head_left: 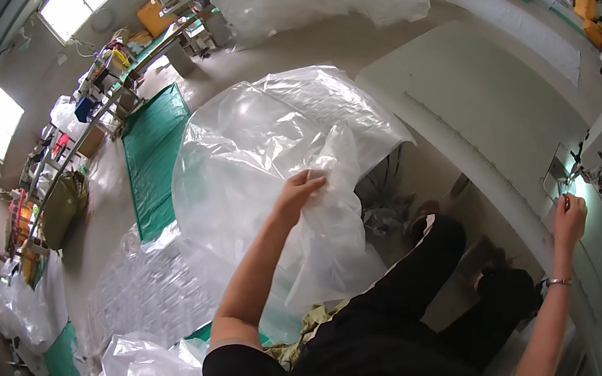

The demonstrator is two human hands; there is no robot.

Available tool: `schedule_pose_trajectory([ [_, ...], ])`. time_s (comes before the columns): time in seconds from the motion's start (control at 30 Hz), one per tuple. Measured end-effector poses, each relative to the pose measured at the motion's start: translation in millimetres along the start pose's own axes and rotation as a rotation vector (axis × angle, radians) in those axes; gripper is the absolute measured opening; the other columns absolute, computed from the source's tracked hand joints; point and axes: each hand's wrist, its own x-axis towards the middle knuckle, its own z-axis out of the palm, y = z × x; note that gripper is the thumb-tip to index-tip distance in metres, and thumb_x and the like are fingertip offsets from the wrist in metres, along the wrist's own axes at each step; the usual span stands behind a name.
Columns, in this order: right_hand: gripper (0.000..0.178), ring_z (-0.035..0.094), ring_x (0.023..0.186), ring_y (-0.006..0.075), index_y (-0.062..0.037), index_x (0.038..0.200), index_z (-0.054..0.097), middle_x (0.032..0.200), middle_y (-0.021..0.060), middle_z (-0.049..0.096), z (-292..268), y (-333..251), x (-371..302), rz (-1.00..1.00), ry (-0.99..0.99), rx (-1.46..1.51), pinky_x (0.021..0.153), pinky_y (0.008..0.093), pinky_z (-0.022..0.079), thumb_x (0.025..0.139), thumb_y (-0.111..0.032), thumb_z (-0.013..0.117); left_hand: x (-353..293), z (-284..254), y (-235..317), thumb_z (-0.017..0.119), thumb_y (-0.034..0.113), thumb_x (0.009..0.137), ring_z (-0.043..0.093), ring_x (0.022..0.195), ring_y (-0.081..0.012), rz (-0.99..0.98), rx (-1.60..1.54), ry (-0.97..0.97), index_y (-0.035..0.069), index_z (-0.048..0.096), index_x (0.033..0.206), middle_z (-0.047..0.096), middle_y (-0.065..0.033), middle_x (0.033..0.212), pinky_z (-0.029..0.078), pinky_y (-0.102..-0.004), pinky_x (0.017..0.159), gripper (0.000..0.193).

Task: The person aligns and sews large sheets of white plastic material using an industrial sewing machine. They repeatedly fold the plastic edges, guide the material under the needle, and operate the machine to stitch the seams in a factory setting.

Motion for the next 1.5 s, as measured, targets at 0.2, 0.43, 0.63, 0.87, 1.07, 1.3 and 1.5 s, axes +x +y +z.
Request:
schedule_pose_trajectory([
  [0.2, 0.021, 0.058, 0.093, 0.0269, -0.0062, 0.099, 0.065, 0.098, 0.0084, 0.058, 7, 7, 0, 0.006, -0.012, -0.021, 0.074, 0.0398, 0.052, 0.090, -0.024, 0.060, -33, -24, -32, 0.062, 0.012, 0.085, 0.055, 0.073, -0.0074, 0.110, 0.331, 0.184, 0.003, 0.066, 0.105, 0.064, 0.0002, 0.086, 0.044, -0.0242, 0.063, 0.022],
  [0.43, 0.020, 0.057, 0.092, 0.0275, -0.0035, 0.096, 0.064, 0.098, 0.0095, 0.058, 5, 9, 0, 0.009, 0.001, 0.033, 0.074, 0.0395, 0.052, 0.090, -0.022, 0.059, -43, 7, -59, 0.055, 0.034, 0.095, 0.053, 0.075, -0.0077, -0.064, 0.190, 0.096, 0.008, 0.065, 0.106, 0.063, 0.0023, 0.089, 0.041, -0.0240, 0.065, 0.030],
  [0.63, 0.020, 0.057, 0.092, 0.0273, -0.0019, 0.096, 0.063, 0.098, 0.0096, 0.057, -2, -3, 0, 0.034, -0.004, 0.055, 0.074, 0.0392, 0.052, 0.090, -0.020, 0.060, -32, 13, -93, 0.049, 0.044, 0.096, 0.055, 0.075, -0.0120, -0.219, 0.096, 0.072, 0.006, 0.066, 0.108, 0.063, -0.0016, 0.091, 0.044, -0.0278, 0.068, 0.043],
  [0.87, 0.020, 0.057, 0.093, 0.0271, -0.0029, 0.096, 0.064, 0.099, 0.0088, 0.057, 6, 8, 1, 0.061, -0.005, 0.061, 0.074, 0.0395, 0.052, 0.090, -0.022, 0.060, -27, 23, -119, 0.068, 0.018, 0.084, 0.059, 0.084, -0.0120, -0.051, 0.207, 0.007, -0.001, 0.062, 0.106, 0.064, -0.0059, 0.095, 0.048, -0.0262, 0.072, 0.030],
  [1.07, 0.020, 0.057, 0.093, 0.0272, -0.0025, 0.095, 0.064, 0.098, 0.0088, 0.057, -1, -1, 0, 0.056, -0.004, 0.085, 0.075, 0.0396, 0.051, 0.089, -0.022, 0.061, -20, 22, -145, 0.065, 0.013, 0.085, 0.063, 0.079, -0.0145, 0.017, 0.235, 0.057, -0.005, 0.063, 0.100, 0.067, -0.0076, 0.085, 0.051, -0.0285, 0.071, 0.023],
  [1.3, 0.021, 0.057, 0.093, 0.0278, -0.0022, 0.096, 0.063, 0.098, 0.0092, 0.057, -3, 2, -1, 0.043, -0.009, 0.095, 0.076, 0.0394, 0.051, 0.090, -0.022, 0.060, -27, 26, -137, 0.059, 0.015, 0.085, 0.067, 0.078, -0.0226, 0.028, 0.526, 0.190, 0.000, 0.066, 0.096, 0.069, -0.0153, 0.085, 0.050, -0.0339, 0.073, 0.020],
  [1.5, 0.022, 0.057, 0.094, 0.0275, -0.0016, 0.097, 0.063, 0.100, 0.0097, 0.058, -7, -3, 0, 0.051, -0.020, 0.082, 0.077, 0.0397, 0.051, 0.090, -0.022, 0.060, -28, 23, -147, 0.061, 0.020, 0.084, 0.066, 0.078, -0.0269, 0.058, 0.574, 0.268, 0.000, 0.065, 0.093, 0.068, -0.0164, 0.082, 0.050, -0.0358, 0.072, 0.022],
])
